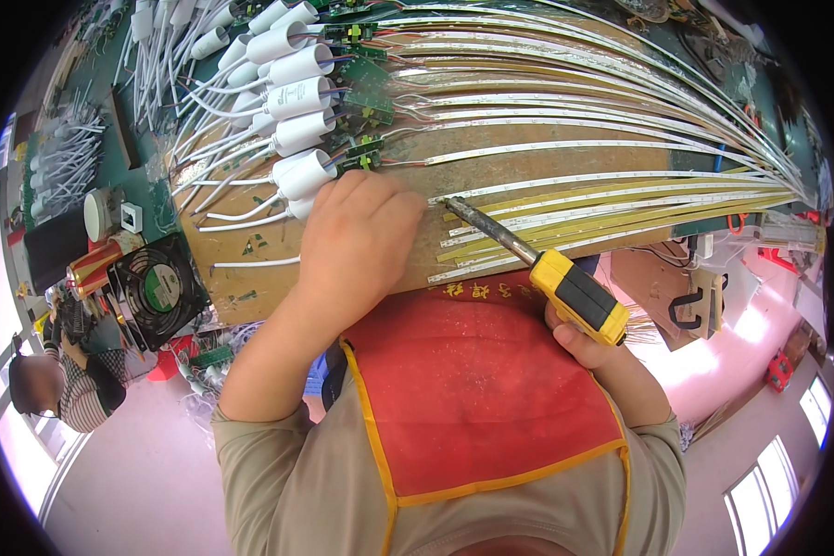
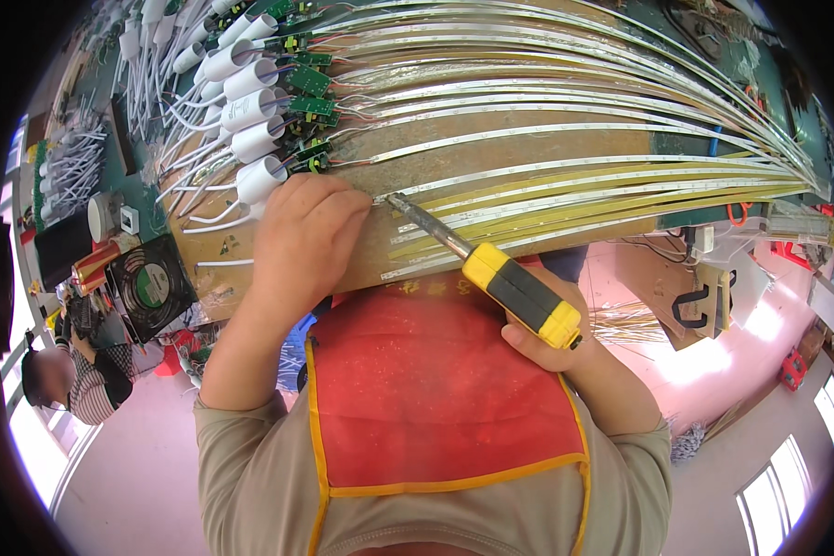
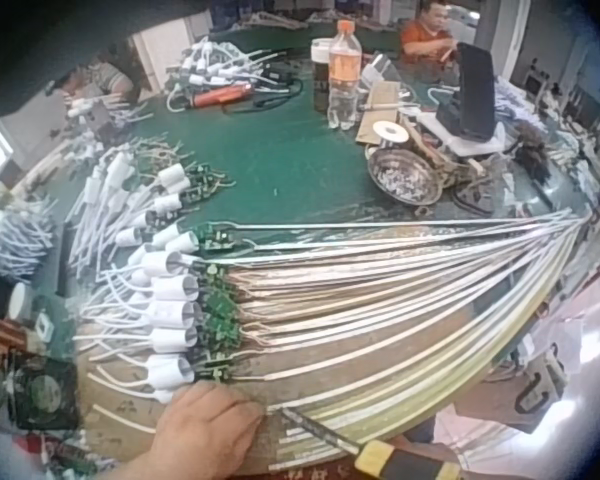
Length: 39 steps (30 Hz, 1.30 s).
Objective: The person uses a yellow soldering iron to solder wires to small green circuit boards attached to white cylindrical components. They repeatedly pick up a component, apply the soldering iron to the connection point, and place the component back on the workbench.
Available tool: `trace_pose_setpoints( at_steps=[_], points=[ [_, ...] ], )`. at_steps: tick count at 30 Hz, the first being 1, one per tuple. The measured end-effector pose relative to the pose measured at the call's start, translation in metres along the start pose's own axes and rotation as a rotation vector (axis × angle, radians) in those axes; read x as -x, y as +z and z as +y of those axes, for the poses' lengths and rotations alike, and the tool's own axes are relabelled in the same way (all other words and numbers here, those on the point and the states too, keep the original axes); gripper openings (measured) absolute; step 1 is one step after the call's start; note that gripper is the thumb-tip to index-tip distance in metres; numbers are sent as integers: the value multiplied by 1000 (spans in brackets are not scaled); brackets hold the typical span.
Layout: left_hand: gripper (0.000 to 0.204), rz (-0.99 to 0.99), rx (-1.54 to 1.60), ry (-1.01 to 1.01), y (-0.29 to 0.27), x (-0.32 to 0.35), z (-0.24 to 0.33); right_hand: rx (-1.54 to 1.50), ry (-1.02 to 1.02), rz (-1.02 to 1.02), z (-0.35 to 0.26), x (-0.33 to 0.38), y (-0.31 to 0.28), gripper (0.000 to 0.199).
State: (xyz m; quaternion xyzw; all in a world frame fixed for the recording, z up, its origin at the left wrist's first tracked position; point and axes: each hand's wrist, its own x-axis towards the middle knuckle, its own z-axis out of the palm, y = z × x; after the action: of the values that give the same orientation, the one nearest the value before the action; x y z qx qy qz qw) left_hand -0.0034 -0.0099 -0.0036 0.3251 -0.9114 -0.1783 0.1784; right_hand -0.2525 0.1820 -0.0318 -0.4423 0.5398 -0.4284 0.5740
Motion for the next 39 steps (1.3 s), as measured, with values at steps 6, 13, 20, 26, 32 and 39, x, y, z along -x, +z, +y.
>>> trace_pose_setpoints(
  at_steps=[6, 13, 20, 26, 32, 39],
  points=[
    [13, -4, -2, -29, 2, -3, 1, 75, -22, -15, -4, 0, -1, 37],
    [14, 2, -49, -15, 5, -4, 6, 84, -53, -42, 3, 1, -3, 34],
    [14, 2, -26, -17, 6, -4, 7, 97, -109, -25, 2, -1, -2, 20],
    [14, -9, -18, -29, 6, -5, 5, 104, -66, -47, 12, 5, -3, 44],
    [13, -6, -23, -36, 6, -4, 5, 172, 53, -132, 13, 9, -9, 51],
    [13, -9, -37, -46, 7, -6, 7, 95, 168, -196, 16, 13, -12, 47]
  ],
)
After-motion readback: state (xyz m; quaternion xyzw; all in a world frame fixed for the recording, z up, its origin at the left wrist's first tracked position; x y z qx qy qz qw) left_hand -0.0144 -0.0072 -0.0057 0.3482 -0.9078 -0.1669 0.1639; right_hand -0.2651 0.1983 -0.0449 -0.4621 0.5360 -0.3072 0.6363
